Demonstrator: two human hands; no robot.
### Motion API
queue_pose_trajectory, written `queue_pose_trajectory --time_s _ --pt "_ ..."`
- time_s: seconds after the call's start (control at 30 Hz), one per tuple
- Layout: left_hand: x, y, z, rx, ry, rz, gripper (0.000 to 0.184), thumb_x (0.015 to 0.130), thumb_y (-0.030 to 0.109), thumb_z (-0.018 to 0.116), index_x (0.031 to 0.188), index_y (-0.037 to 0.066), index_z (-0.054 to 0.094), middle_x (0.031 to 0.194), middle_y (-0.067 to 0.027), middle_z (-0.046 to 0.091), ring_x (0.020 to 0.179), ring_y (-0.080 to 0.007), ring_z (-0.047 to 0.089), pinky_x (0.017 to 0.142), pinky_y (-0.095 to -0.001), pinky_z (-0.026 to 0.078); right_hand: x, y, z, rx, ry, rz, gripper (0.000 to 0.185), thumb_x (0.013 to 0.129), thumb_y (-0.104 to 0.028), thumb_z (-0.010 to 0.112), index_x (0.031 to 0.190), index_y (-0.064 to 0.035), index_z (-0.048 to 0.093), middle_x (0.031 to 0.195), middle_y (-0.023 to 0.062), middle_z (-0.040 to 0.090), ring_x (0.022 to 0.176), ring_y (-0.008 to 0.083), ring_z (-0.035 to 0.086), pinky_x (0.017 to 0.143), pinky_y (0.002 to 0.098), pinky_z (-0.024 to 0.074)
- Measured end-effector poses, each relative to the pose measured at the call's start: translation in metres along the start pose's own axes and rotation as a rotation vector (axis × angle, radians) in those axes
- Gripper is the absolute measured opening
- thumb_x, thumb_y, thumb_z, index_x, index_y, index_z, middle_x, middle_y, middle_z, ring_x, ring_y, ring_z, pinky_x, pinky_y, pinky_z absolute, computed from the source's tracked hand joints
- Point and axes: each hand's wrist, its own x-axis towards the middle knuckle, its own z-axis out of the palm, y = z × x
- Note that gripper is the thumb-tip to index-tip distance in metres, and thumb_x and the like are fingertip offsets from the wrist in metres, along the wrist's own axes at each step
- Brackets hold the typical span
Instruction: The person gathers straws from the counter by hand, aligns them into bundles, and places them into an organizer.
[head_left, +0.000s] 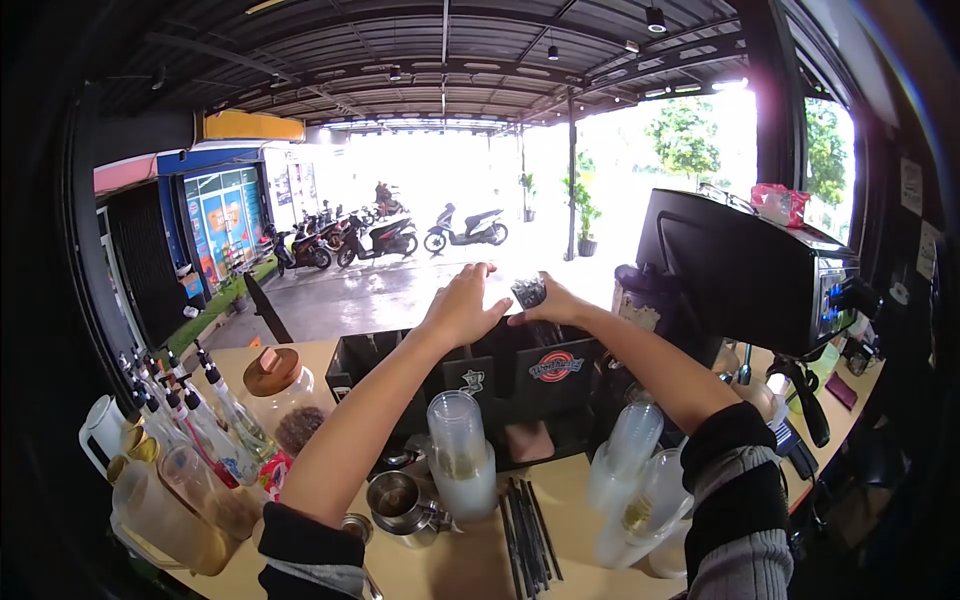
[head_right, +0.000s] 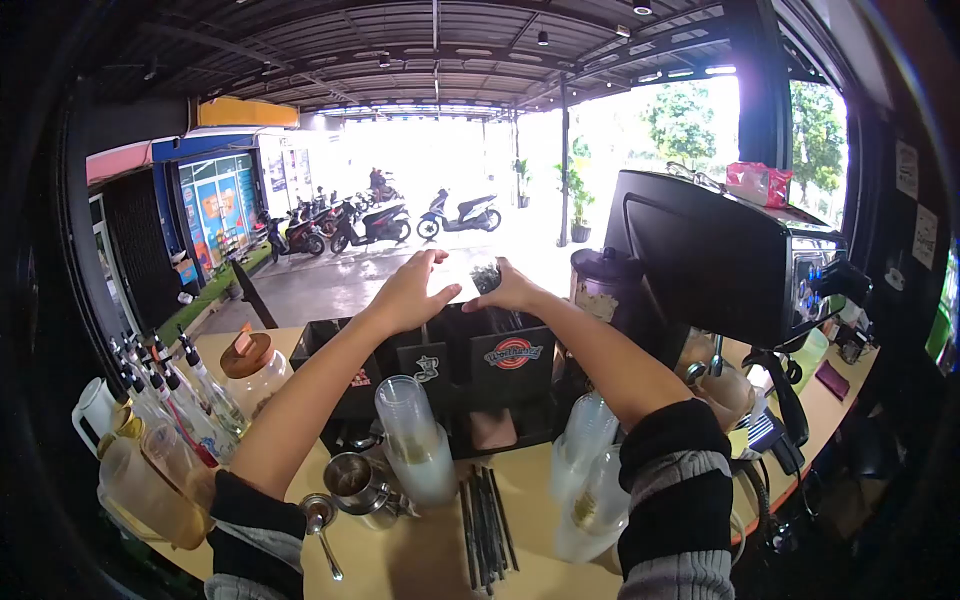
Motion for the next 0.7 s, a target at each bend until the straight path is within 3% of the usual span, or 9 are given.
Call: queue_pose_trajectory --time_s 0.07,0.1,0.17,0.3,0.4,0.43,0.53,0.57,0.7 --pt "0.000 0.007 -0.003 0.046 0.001 0.012 0.054 0.077 0.033 0.055 0.118 0.001 0.040 0.115 -0.0165 0.047 0.106 -0.0276 0.048 0.089 -0.0405 0.037 -0.009 -0.004 -0.002 -0.125 0.005 0.106 0.120 0.047 -0.043 0.080 0.134 -0.0017 0.009 0.127 0.0251 0.033 0.118 0.0325 0.035 0.098 0.0371 0.0295" --pt "-0.002 0.015 -0.006 0.128 -0.012 0.011 0.054 0.078 0.033 0.054 0.118 0.000 0.039 0.115 -0.0166 0.048 0.106 -0.0271 0.048 0.089 -0.0425 0.036 -0.015 -0.011 -0.008 -0.126 0.008 0.106 0.120 0.047 -0.043 0.080 0.134 -0.0017 0.009 0.127 0.0251 0.033 0.118 0.0325 0.035 0.098 0.0371 0.0295" --pt "-0.007 0.029 -0.013 0.211 -0.031 0.006 0.055 0.079 0.034 0.054 0.119 -0.001 0.039 0.114 -0.0166 0.049 0.106 -0.0267 0.048 0.089 -0.0444 0.035 -0.037 -0.040 -0.024 -0.110 -0.155 0.166 0.140 0.041 -0.051 0.080 0.129 0.0092 -0.012 0.134 0.0311 0.014 0.126 0.0353 0.019 0.104 0.0356 0.0197" --pt "-0.022 0.056 -0.036 0.512 -0.023 0.200 0.053 0.081 0.033 0.050 0.120 -0.002 0.038 0.114 -0.0169 0.051 0.109 -0.0261 0.046 0.093 -0.0453 0.030 -0.062 -0.075 -0.050 -0.189 -0.245 0.191 0.141 0.041 -0.052 0.080 0.129 0.0099 -0.010 0.134 0.0312 0.013 0.126 0.0356 0.020 0.104 0.0355 0.0197" --pt "-0.036 0.076 -0.052 0.387 -0.059 0.209 0.044 0.082 0.032 0.049 0.109 -0.003 0.049 0.114 -0.0170 0.051 0.107 -0.0271 0.047 0.090 -0.0416 0.034 -0.084 -0.102 -0.059 -0.228 -0.063 -0.086 0.112 0.052 -0.043 0.078 0.128 0.0076 0.014 0.126 0.0296 0.031 0.119 0.0338 0.033 0.099 0.0353 0.0285" --pt "-0.045 0.083 -0.055 0.394 0.042 0.277 0.039 0.081 0.028 0.050 0.103 -0.004 0.052 0.109 -0.0172 0.053 0.103 -0.0283 0.049 0.087 -0.0393 0.037 -0.090 -0.107 -0.058 -0.283 0.014 -0.193 0.100 0.056 -0.039 0.076 0.127 0.0046 0.021 0.122 0.0282 0.038 0.115 0.0335 0.037 0.096 0.0358 0.0315" --pt "-0.078 0.107 -0.069 0.331 0.016 0.259 0.028 0.079 0.019 0.053 0.094 -0.005 0.056 0.097 -0.0185 0.057 0.090 -0.0312 0.055 0.082 -0.0379 0.042 -0.131 -0.135 -0.038 -0.499 0.280 -0.404 0.052 0.067 -0.019 0.065 0.111 -0.0036 0.043 0.099 0.0190 0.050 0.096 0.0333 0.049 0.084 0.0383 0.0399" --pt "-0.093 0.114 -0.070 0.321 -0.003 0.249 0.028 0.079 0.019 0.053 0.094 -0.005 0.056 0.097 -0.0185 0.057 0.090 -0.0312 0.055 0.082 -0.0379 0.042 -0.145 -0.141 -0.030 -0.620 0.386 -0.558 0.037 0.071 -0.015 0.061 0.103 -0.0029 0.047 0.100 0.0156 0.050 0.090 0.0308 0.052 0.077 0.0367 0.0432" --pt "-0.161 0.130 -0.070 0.251 -0.015 0.208 0.024 0.079 0.015 0.051 0.093 -0.005 0.055 0.096 -0.0187 0.056 0.089 -0.0328 0.054 0.081 -0.0386 0.042 -0.219 -0.178 0.011 -0.629 0.202 -0.422 0.025 0.073 -0.010 0.053 0.096 -0.0033 0.047 0.090 0.0146 0.051 0.085 0.0333 0.052 0.069 0.0408 0.0440"
